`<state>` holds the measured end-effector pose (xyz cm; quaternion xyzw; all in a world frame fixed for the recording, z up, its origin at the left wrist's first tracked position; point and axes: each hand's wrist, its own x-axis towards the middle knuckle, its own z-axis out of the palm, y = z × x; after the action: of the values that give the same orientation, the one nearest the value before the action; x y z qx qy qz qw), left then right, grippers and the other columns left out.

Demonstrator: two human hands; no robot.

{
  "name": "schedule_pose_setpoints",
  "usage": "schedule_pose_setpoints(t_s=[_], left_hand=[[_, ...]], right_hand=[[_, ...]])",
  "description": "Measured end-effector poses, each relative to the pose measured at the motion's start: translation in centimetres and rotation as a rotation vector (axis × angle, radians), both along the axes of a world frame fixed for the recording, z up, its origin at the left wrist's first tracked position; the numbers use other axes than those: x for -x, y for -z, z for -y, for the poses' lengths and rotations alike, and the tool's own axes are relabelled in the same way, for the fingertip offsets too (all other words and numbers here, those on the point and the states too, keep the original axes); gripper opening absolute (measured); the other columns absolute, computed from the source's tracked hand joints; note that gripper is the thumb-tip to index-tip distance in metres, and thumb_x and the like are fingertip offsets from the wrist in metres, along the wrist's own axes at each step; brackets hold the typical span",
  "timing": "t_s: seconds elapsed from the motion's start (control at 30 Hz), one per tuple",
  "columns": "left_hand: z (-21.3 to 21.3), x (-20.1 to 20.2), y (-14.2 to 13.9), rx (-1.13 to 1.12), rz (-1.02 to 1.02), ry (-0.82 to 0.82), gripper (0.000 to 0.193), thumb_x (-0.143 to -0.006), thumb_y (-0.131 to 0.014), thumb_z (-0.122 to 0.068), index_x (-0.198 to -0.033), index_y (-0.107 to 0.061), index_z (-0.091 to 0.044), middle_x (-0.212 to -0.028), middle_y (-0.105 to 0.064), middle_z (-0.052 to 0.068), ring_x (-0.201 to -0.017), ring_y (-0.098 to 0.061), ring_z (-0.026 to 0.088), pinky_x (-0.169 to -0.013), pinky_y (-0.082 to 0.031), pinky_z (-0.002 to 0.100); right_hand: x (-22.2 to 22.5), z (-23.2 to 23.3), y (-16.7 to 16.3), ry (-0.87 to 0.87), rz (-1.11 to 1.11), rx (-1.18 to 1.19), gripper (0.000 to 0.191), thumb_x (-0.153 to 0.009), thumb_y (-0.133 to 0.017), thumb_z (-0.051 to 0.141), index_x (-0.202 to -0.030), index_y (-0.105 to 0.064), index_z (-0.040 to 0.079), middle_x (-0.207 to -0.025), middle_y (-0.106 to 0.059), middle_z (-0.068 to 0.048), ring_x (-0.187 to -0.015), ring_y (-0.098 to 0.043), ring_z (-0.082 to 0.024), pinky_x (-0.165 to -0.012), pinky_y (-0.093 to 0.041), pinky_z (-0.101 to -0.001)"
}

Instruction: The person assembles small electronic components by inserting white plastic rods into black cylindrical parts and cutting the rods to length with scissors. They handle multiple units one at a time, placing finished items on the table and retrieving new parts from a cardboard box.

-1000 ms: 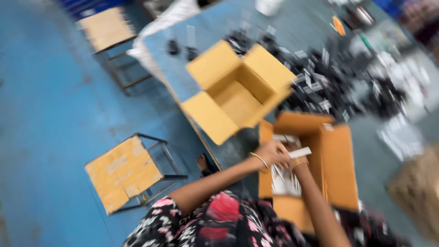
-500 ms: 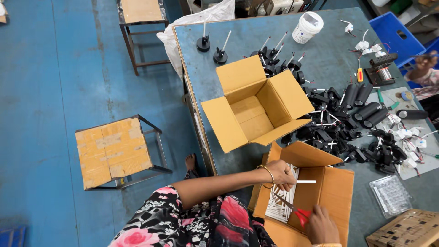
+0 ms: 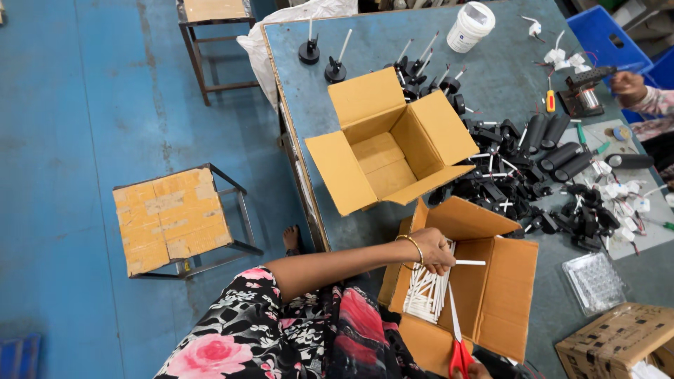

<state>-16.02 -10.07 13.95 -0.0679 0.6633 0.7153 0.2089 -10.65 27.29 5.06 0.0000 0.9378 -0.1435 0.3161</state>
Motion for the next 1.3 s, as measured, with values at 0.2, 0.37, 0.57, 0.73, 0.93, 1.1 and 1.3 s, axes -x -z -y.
schedule_pose_setpoints(t_s=[0.2,0.37,0.57,0.73,0.93,1.1,1.3], left_hand=[[-0.7,0.2,0.1,-0.088,-0.067,0.127,0.024,-0.083,-0.075,-0.019,-0.080,-0.077,0.004,-0.073,-0.077,0.013,-0.059,-0.074,0.017,-0.054,-0.062,0.029],[-1.3,-0.1,-1.3,-0.068,0.018,0.322,0.025,-0.085,-0.072,-0.016,-0.085,-0.075,0.009,-0.076,-0.077,0.017,-0.065,-0.077,0.019,-0.056,-0.063,0.029],[-2.4,-0.8,-4.3,-0.067,0.041,0.558,0.023,-0.087,-0.071,-0.013,-0.088,-0.075,0.009,-0.082,-0.078,0.016,-0.071,-0.078,0.019,-0.060,-0.064,0.029],[-3.7,-1.6,-5.3,-0.024,0.035,0.658,0.020,-0.089,-0.069,-0.011,-0.089,-0.075,0.008,-0.084,-0.078,0.015,-0.073,-0.078,0.018,-0.061,-0.064,0.028],[-4.1,-2.1,-6.8,0.105,0.014,0.670,0.018,-0.085,-0.068,-0.005,-0.088,-0.075,0.012,-0.081,-0.079,0.018,-0.072,-0.080,0.022,-0.062,-0.065,0.029],[-4.8,-2.5,-7.9,0.177,0.014,0.661,0.016,-0.083,-0.070,-0.002,-0.087,-0.075,0.013,-0.079,-0.078,0.020,-0.069,-0.079,0.023,-0.059,-0.065,0.029],[-6.4,-2.6,-8.8,0.160,0.118,0.696,0.016,-0.082,-0.071,0.001,-0.085,-0.070,0.017,-0.079,-0.077,0.024,-0.068,-0.079,0.026,-0.058,-0.066,0.031]], right_hand=[[-8.7,-1.2,2.2,0.432,-0.036,0.690,0.025,-0.095,-0.068,0.013,-0.112,-0.071,-0.005,-0.088,-0.071,-0.021,-0.079,-0.064,-0.031,-0.069,-0.047,-0.0412],[-13.5,3.1,0.0,0.277,0.212,1.101,0.051,-0.094,-0.059,0.019,-0.140,-0.051,-0.002,-0.116,-0.067,-0.008,-0.093,-0.057,-0.015,-0.083,-0.047,-0.0253],[-13.6,8.5,-7.5,-0.025,0.040,1.057,0.049,-0.100,-0.056,0.025,-0.142,-0.045,0.003,-0.123,-0.060,-0.009,-0.106,-0.055,-0.013,-0.095,-0.046,-0.0275],[-12.7,10.0,-11.0,0.158,0.195,0.973,0.042,-0.096,-0.062,0.018,-0.133,-0.046,0.004,-0.111,-0.056,-0.008,-0.089,-0.053,-0.016,-0.080,-0.050,-0.0287],[-12.1,10.1,-11.8,0.179,0.122,0.848,0.037,-0.093,-0.066,0.012,-0.123,-0.047,0.004,-0.116,-0.061,-0.010,-0.100,-0.059,-0.011,-0.085,-0.053,-0.0292],[-12.1,9.5,-11.5,0.141,0.102,0.850,0.039,-0.092,-0.066,0.016,-0.124,-0.049,0.004,-0.117,-0.063,-0.011,-0.103,-0.061,-0.014,-0.090,-0.053,-0.0303],[-12.8,8.6,-10.5,0.063,0.043,0.872,0.042,-0.091,-0.073,0.019,-0.122,-0.051,0.002,-0.110,-0.063,-0.009,-0.102,-0.061,-0.016,-0.093,-0.051,-0.0308]])
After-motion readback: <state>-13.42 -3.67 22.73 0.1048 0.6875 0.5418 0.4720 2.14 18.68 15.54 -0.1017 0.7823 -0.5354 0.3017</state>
